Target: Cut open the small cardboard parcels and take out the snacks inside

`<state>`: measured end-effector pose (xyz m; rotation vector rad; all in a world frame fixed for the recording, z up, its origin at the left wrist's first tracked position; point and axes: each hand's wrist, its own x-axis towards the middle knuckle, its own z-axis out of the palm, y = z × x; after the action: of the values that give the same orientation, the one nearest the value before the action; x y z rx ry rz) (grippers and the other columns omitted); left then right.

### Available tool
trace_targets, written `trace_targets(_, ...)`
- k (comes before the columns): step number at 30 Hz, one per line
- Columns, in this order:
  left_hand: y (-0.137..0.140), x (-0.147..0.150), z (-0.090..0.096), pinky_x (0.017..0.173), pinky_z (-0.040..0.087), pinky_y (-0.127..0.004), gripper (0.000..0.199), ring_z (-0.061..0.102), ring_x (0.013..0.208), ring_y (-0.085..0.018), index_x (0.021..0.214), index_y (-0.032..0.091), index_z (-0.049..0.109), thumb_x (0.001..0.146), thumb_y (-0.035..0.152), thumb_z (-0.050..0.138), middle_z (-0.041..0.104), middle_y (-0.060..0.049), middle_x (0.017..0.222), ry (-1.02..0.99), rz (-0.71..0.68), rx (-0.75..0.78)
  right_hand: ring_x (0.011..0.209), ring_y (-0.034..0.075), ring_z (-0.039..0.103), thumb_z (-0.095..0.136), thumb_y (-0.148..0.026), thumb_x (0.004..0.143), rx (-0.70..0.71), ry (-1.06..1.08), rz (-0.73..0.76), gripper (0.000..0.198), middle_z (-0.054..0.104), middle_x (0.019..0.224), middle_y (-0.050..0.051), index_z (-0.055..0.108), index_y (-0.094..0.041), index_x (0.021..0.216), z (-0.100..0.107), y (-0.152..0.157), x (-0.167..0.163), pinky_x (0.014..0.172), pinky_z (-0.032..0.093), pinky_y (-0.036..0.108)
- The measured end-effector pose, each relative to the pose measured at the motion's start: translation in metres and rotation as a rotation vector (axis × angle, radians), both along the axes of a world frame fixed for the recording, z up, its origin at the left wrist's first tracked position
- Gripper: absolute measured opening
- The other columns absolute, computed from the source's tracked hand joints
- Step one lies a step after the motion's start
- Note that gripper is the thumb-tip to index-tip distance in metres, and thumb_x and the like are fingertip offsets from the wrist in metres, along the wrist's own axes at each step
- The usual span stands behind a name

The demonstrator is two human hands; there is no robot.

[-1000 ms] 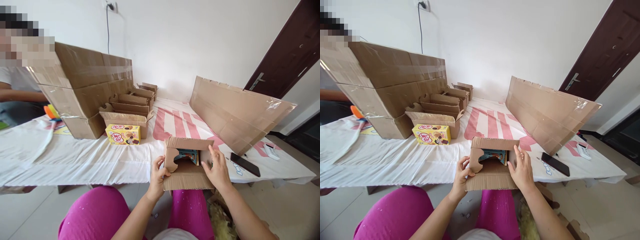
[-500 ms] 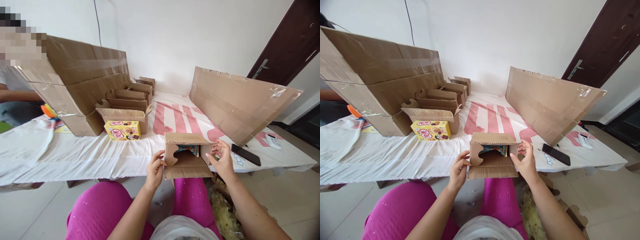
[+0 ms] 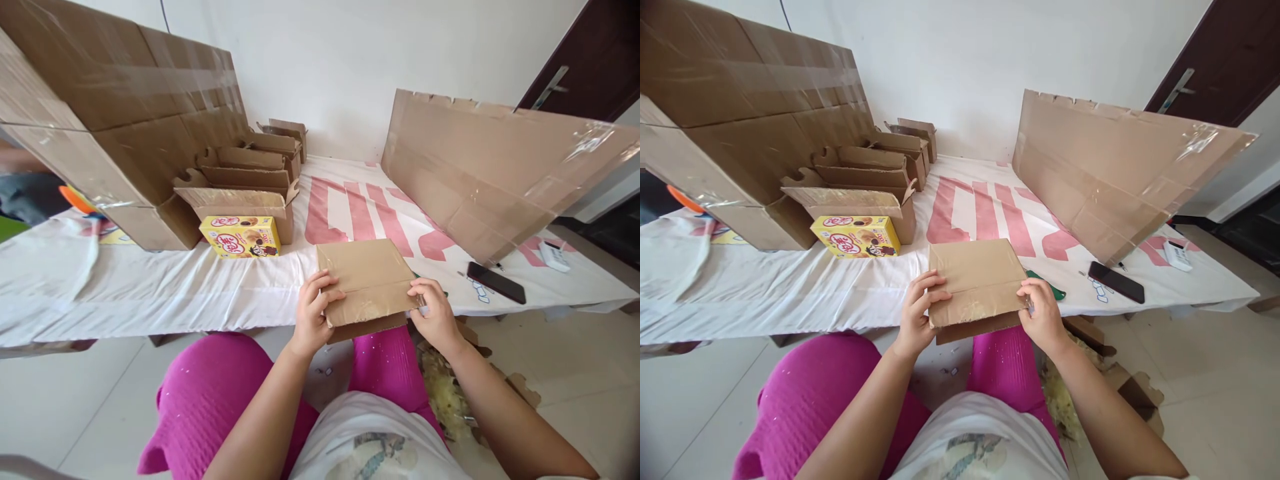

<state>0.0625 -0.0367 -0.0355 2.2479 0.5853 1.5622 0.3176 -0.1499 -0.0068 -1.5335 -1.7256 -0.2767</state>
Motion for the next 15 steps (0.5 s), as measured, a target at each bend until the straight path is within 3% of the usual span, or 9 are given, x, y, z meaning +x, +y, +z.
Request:
trace_targets(9,0.003,0.006,-0.002,0.096,0.047,-0.047,0.010,0.056,0.116,-0.027,0.093,0.023,0.065,0.084,0.025,0.061,0.067,-0.008,0.105,-0.041,0.061,0.031,0.104,0.026,0.058,0.055,-0.011,0.077,0.008,0.030,0.014,0.025,0.057,0.108,0.010,0.054,-0.023,0.099,-0.002,-0.003,-0.004,0.089,0.050,0.044)
trace_targets(12,-0.002,0.003,0.007,0.090,0.050,-0.044,0.011,0.062,0.104,-0.025,0.094,0.023,0.066,0.088,0.028,0.057,0.072,-0.007,0.097,-0.067,0.027,0.043,0.100,0.024,0.060,0.058,-0.022,0.085,0.070,0.142,0.017,0.016,0.060,0.104,0.009,0.055,-0.023,0.100,0.007,-0.006,-0.001,0.084,0.052,0.041)
trace_targets(15,-0.011,-0.003,0.020,0.086,0.052,-0.041,0.013,0.064,0.096,-0.023,0.094,0.023,0.066,0.090,0.032,0.058,0.073,-0.006,0.093,-0.130,-0.019,0.030,0.092,0.021,0.062,0.060,-0.027,0.087,0.150,0.277,0.016,0.023,0.062,0.100,0.007,0.053,-0.024,0.109,0.023,-0.007,-0.005,0.077,0.055,0.036)
